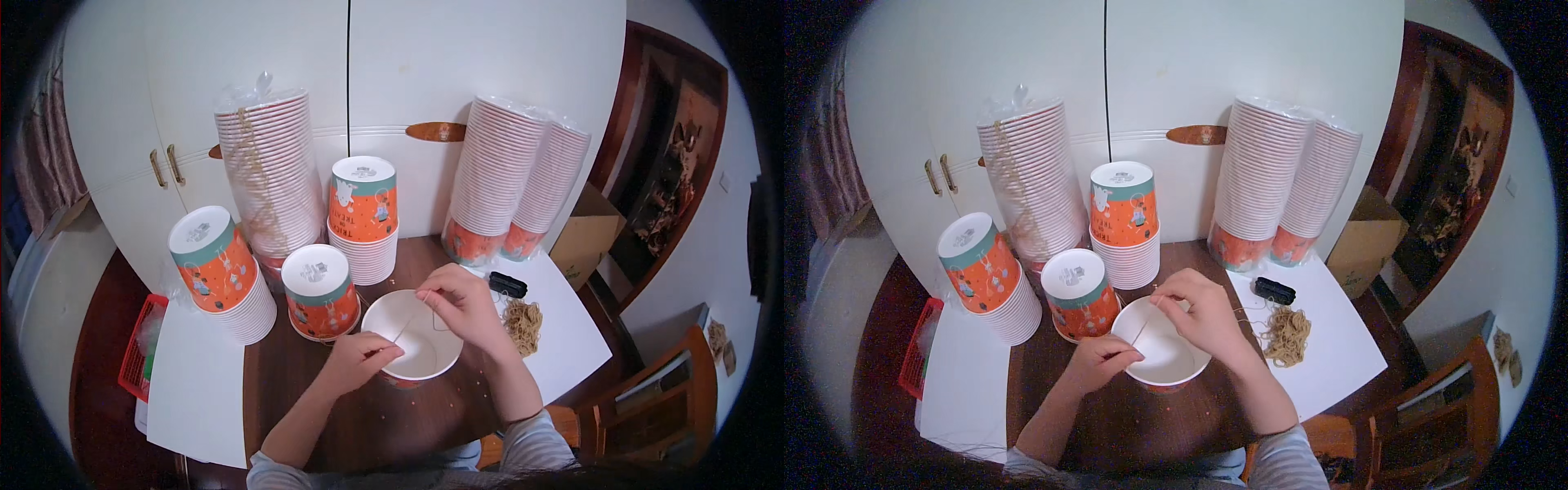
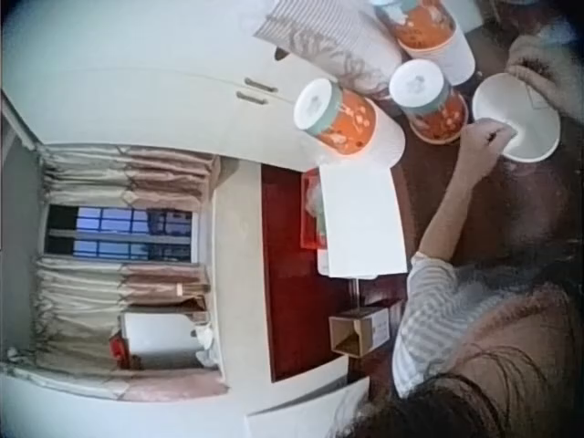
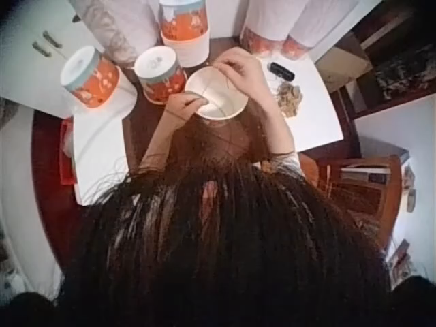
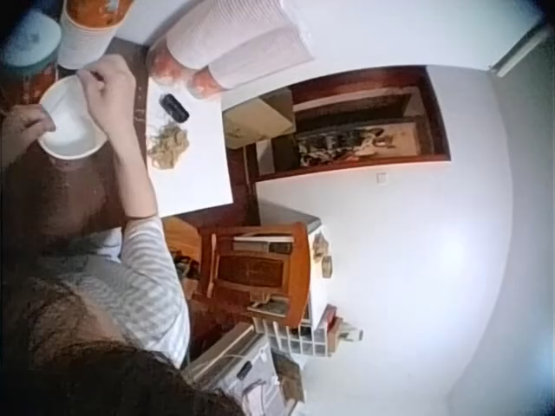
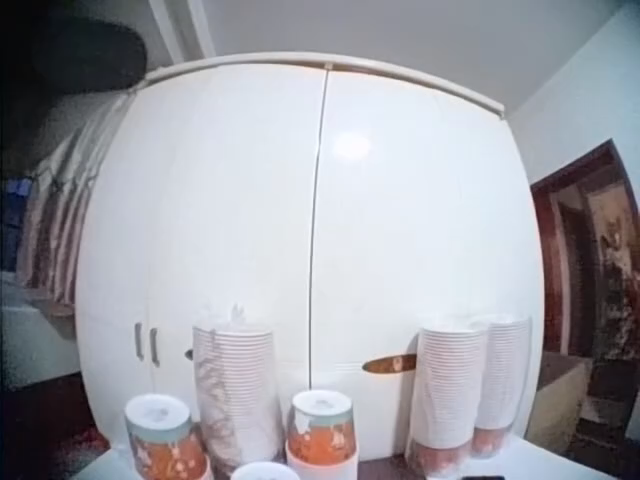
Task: Thread and tie thin red strings through pre-punched holes in paper buckets to create handles.
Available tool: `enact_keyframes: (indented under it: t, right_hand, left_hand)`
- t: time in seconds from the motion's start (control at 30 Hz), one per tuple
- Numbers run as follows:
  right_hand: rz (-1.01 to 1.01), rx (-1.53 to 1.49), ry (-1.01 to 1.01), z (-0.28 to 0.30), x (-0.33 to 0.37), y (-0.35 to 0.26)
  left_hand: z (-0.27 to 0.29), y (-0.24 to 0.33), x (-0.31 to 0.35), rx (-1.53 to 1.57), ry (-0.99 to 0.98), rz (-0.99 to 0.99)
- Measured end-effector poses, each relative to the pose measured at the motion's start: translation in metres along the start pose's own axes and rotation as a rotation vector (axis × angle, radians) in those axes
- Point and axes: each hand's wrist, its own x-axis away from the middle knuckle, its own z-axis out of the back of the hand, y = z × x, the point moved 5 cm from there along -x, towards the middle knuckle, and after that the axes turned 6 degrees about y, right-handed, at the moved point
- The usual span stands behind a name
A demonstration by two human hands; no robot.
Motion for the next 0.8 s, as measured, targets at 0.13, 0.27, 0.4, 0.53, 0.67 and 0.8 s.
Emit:
enact_keyframes:
  t: [0.13,0.27,0.4,0.53,0.67,0.8]
  right_hand:
    - [-0.149,-0.073,-0.075,0.004,0.002,0.023]
    - [-0.184,-0.038,-0.292,0.011,0.011,0.045]
    - [-0.071,0.211,-0.510,0.000,0.021,0.036]
    - [-0.006,-0.056,-0.489,-0.037,0.026,0.012]
    - [-0.201,-0.258,-0.500,-0.066,0.037,0.021]
    - [-0.210,-0.256,-0.552,-0.071,0.042,0.024]
  left_hand:
    - [0.025,0.001,-0.003,-0.053,0.063,0.061]
    - [0.038,0.010,-0.005,-0.207,0.030,-0.191]
    - [0.034,0.012,0.001,-0.397,0.002,-0.164]
    - [0.028,0.013,0.004,-0.576,0.100,-0.152]
    - [0.022,0.021,0.004,-0.684,0.108,-0.179]
    - [0.022,0.022,0.006,-0.713,0.135,-0.241]
